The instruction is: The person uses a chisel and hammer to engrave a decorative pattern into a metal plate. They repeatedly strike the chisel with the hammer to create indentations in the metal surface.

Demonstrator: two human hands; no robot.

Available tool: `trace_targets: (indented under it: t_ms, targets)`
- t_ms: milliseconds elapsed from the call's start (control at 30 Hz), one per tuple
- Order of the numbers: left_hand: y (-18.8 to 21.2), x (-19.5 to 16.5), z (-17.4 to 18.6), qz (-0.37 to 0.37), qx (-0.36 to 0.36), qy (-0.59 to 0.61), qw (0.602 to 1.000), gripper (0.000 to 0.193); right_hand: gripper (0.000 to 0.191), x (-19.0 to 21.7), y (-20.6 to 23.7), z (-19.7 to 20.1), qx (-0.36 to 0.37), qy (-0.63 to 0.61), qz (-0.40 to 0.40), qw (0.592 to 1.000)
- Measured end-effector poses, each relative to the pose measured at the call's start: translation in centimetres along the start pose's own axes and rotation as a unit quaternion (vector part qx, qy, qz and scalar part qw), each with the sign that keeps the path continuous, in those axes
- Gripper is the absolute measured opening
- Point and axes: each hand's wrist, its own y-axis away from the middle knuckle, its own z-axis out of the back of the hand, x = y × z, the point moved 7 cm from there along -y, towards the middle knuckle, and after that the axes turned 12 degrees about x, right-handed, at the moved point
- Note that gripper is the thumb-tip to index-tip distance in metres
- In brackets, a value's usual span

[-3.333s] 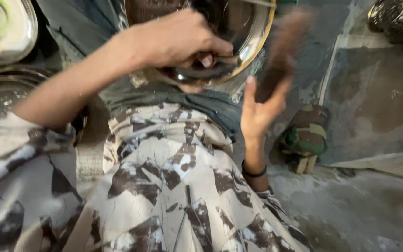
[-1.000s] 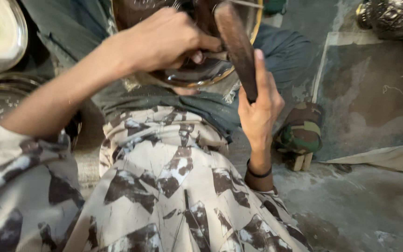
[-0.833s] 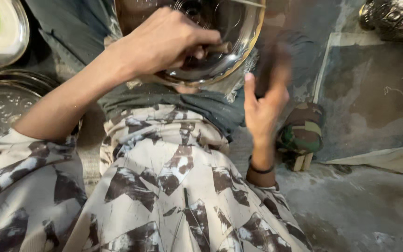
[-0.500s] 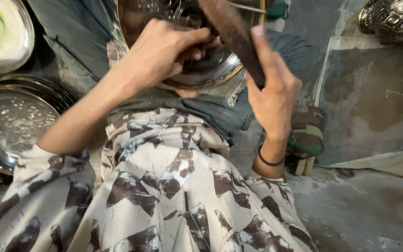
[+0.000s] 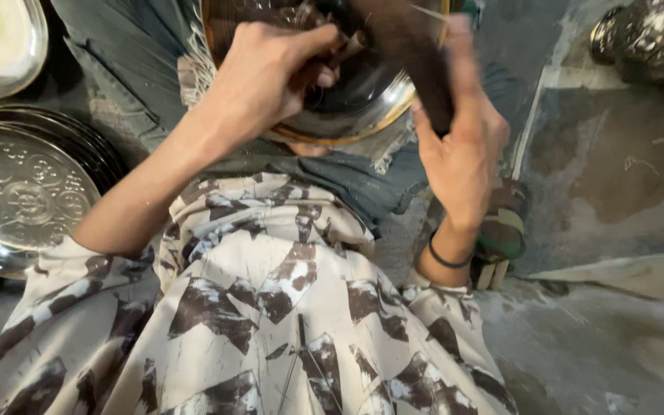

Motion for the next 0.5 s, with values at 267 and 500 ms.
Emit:
trace_targets:
  t_ms: [267, 500]
  targets:
    - [-0.3, -0.1, 0.3, 0.012, -0.020, -0.004, 1.000, 0.037, 0.083, -0.7, 1.0, 0.7, -0.019, 0.017, 0.007, 1.000]
    - [0.9, -0.1, 1.1, 0.034, -0.079, 0.087, 0.993, 0.029, 0.066, -1.2, 0.8, -0.7, 0.054, -0.010, 0.021, 0.998]
